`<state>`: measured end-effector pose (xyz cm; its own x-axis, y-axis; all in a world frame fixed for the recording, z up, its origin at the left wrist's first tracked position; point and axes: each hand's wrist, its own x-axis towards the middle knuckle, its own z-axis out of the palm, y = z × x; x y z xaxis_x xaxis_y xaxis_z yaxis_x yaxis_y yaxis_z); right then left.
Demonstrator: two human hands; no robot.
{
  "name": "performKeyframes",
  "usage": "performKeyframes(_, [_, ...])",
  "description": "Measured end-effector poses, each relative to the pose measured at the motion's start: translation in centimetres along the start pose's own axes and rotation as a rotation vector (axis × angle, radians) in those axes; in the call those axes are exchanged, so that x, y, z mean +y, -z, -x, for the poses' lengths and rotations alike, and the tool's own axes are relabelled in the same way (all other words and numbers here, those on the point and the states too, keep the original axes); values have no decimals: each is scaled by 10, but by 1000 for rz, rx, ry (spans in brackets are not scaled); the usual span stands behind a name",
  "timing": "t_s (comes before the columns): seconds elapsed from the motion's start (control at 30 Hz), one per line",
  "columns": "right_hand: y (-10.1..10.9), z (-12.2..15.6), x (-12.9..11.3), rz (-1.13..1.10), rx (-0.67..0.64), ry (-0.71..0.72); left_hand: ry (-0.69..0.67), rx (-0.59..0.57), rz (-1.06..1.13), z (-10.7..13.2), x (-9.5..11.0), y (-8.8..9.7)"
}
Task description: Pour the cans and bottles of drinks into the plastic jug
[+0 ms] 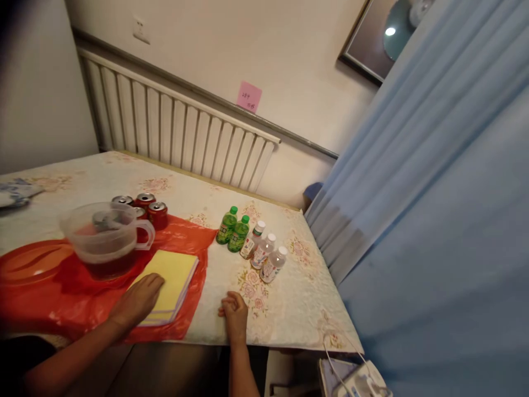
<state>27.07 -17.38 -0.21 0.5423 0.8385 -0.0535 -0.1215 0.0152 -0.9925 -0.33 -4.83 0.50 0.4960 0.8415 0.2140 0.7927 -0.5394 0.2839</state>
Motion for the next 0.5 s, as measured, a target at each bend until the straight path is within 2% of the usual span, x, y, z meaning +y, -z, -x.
performKeyframes(0.07, [12,-8,-5,22,105,50,-12,3,-26,-1,-1,0])
performKeyframes(0.2, [53,-41,-31,188,491,236,-17,5,-35,-2,-3,-1])
performKeyframes(0.27, [73,-62,-46,313,593,299,-7,6,-17,-3,-3,-2])
performKeyframes(0.37, [89,-90,-63,440,575,314,12,8,5,-3,-2,-1])
performKeyframes(0.5, [89,-113,-72,463,490,304,24,-1,29,-2,1,2])
